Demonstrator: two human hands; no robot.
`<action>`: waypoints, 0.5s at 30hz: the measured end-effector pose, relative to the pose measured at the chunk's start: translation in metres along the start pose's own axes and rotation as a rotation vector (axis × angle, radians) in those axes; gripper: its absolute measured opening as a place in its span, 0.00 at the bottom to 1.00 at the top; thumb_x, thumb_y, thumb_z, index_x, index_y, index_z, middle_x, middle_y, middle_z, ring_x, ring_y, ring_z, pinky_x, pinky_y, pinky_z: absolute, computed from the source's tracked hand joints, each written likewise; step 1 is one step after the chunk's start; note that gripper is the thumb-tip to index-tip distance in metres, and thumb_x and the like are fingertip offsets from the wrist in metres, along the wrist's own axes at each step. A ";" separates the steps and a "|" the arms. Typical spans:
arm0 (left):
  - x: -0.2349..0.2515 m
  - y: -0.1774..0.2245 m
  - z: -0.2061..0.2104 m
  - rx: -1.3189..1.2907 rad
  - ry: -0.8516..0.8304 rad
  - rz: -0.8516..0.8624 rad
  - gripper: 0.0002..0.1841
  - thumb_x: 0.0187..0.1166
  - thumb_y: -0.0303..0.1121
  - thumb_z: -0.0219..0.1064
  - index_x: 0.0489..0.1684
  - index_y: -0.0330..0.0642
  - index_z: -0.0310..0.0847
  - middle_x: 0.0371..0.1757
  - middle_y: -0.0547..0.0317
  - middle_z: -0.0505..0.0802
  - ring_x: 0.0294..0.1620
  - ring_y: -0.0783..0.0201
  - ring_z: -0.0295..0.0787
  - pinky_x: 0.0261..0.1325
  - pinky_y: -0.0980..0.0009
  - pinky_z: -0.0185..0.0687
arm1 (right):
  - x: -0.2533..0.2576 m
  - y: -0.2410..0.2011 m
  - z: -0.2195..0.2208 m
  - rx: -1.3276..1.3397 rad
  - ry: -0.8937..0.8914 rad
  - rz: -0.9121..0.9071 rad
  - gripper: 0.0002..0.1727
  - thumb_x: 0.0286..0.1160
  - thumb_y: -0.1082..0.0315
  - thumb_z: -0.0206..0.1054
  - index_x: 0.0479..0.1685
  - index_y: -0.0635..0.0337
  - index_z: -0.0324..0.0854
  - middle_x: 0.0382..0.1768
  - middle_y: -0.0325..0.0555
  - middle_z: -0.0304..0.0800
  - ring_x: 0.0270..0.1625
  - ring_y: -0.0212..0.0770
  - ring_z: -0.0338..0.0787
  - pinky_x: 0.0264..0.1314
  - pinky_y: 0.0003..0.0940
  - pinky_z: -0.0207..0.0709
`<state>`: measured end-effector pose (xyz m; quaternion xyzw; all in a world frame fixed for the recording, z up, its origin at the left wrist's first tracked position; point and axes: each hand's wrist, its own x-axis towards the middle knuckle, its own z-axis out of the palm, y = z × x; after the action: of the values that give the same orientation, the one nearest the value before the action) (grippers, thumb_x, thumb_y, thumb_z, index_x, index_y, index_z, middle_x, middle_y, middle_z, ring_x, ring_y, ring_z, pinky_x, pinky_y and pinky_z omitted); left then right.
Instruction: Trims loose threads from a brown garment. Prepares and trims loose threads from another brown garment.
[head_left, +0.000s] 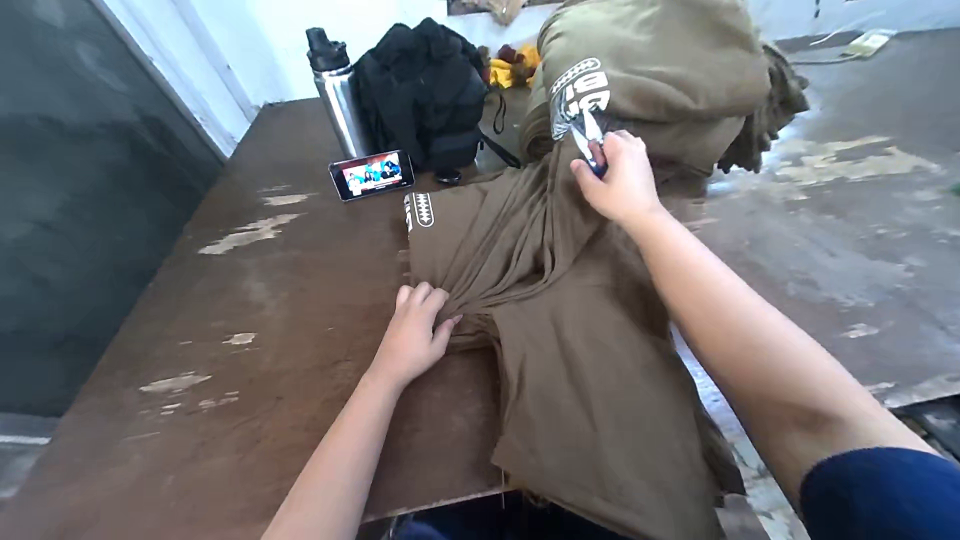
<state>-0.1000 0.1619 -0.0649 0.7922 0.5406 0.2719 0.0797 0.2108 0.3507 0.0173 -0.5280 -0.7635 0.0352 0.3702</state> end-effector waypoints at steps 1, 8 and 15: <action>-0.009 0.004 -0.002 -0.002 -0.010 -0.006 0.14 0.82 0.38 0.65 0.51 0.35 0.87 0.50 0.46 0.87 0.59 0.43 0.80 0.64 0.47 0.75 | 0.007 0.000 0.004 -0.048 -0.021 0.013 0.25 0.82 0.55 0.64 0.48 0.77 0.80 0.59 0.74 0.82 0.68 0.73 0.79 0.70 0.68 0.69; -0.061 0.020 -0.005 0.108 0.111 -0.069 0.19 0.82 0.43 0.58 0.53 0.39 0.89 0.50 0.45 0.89 0.58 0.39 0.82 0.62 0.46 0.77 | 0.037 -0.002 0.031 -0.042 -0.305 0.078 0.30 0.79 0.47 0.70 0.54 0.72 0.79 0.49 0.71 0.86 0.56 0.72 0.85 0.59 0.77 0.68; -0.059 0.020 -0.002 0.105 0.138 -0.094 0.24 0.86 0.50 0.52 0.52 0.42 0.90 0.49 0.47 0.89 0.59 0.41 0.82 0.63 0.48 0.76 | 0.045 -0.003 0.022 0.016 0.002 0.164 0.21 0.84 0.64 0.63 0.62 0.76 0.77 0.58 0.72 0.86 0.64 0.68 0.87 0.69 0.66 0.75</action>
<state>-0.1004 0.1001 -0.0751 0.7485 0.5948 0.2930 0.0134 0.1875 0.3943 0.0265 -0.5859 -0.7169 0.0711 0.3711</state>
